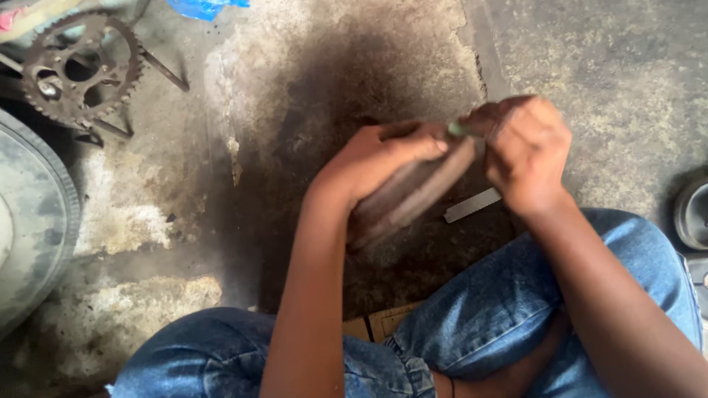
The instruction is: The person sits on the floor and scrubs a circular metal part with a green abrasive pad. They rotate the part to clean different sections of the rim and face, then flip it over to continue scrubbing the other side.
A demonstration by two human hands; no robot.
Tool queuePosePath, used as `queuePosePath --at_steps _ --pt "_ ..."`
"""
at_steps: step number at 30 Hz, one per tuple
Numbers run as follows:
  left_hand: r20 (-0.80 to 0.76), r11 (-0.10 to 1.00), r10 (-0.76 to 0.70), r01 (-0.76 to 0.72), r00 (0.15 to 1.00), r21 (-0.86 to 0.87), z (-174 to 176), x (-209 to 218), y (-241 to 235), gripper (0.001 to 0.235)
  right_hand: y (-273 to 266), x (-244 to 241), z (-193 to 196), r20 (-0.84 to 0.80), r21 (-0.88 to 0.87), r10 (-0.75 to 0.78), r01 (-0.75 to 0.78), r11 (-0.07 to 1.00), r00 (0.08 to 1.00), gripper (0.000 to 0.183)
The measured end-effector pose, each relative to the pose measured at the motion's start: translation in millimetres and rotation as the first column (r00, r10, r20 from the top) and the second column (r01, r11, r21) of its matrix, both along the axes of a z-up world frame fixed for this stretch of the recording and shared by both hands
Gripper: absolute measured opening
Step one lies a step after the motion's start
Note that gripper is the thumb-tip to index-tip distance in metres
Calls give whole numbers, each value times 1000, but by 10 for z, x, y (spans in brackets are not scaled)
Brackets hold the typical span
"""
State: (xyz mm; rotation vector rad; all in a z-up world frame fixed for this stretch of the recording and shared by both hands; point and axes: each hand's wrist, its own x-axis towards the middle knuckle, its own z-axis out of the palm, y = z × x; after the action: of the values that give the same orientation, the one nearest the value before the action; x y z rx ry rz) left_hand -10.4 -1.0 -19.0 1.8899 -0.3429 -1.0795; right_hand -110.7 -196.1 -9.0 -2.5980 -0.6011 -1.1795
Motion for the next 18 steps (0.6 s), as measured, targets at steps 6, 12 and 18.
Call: queuePosePath --at_steps 6,12,18 --pt "137 983 -175 164 975 87 82 -83 -56 111 130 -239 117 50 91 29 -33 995 998 26" --pt "67 980 -150 140 986 139 197 -92 -93 108 -174 -117 -234 -185 927 148 123 353 972 2" --pt "43 999 35 -36 998 20 122 34 35 93 -228 -68 -193 -101 975 474 183 -129 875 18"
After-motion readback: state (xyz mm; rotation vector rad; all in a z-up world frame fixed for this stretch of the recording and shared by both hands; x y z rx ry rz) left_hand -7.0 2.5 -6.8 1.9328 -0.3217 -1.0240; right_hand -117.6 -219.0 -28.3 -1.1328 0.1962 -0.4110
